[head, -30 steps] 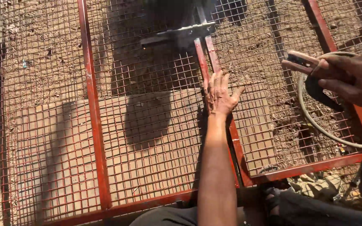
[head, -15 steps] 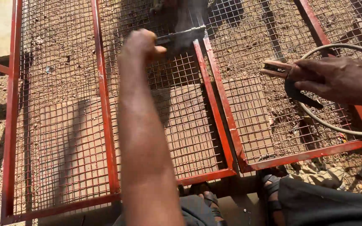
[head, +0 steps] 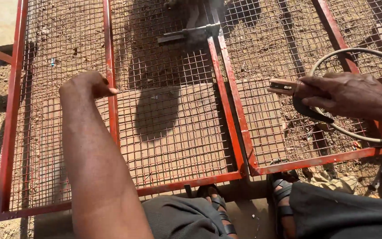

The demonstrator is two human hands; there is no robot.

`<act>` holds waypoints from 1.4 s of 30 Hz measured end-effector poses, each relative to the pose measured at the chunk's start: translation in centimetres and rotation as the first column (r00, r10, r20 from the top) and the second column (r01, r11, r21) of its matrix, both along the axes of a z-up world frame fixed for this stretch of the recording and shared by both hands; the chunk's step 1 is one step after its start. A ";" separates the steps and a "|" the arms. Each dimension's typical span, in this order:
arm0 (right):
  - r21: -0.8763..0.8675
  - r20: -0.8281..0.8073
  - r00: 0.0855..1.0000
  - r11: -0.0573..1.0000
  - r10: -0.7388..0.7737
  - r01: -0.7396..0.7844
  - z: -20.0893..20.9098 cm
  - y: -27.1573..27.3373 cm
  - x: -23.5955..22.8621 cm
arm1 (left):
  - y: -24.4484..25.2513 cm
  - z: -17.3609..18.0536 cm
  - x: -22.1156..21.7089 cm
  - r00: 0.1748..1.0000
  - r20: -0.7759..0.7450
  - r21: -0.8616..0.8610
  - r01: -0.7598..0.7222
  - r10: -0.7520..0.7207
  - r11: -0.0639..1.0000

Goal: Welding a metal mesh frame using an electrode holder.

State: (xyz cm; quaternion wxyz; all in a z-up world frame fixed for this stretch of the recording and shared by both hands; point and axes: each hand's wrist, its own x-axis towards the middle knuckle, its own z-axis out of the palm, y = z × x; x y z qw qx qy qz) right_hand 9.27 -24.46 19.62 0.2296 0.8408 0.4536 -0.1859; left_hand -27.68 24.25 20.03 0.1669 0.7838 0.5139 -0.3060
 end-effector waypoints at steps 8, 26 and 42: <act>0.094 -0.074 0.997 0.995 0.033 -0.026 -1.7 -1.1 0.6 | -0.5 0.8 0.1 0.994 0.104 0.129 0.032 -0.046 0.991; 0.009 -0.029 0.996 0.997 0.082 -0.082 -3.8 -1.7 1.2 | -4.8 -1.1 9.6 0.926 -0.161 0.120 0.362 -0.342 0.924; 0.161 -0.119 0.977 0.975 0.175 -0.154 -10.6 -2.8 6.4 | -25.8 4.6 23.4 0.805 0.241 0.294 0.471 -0.541 0.832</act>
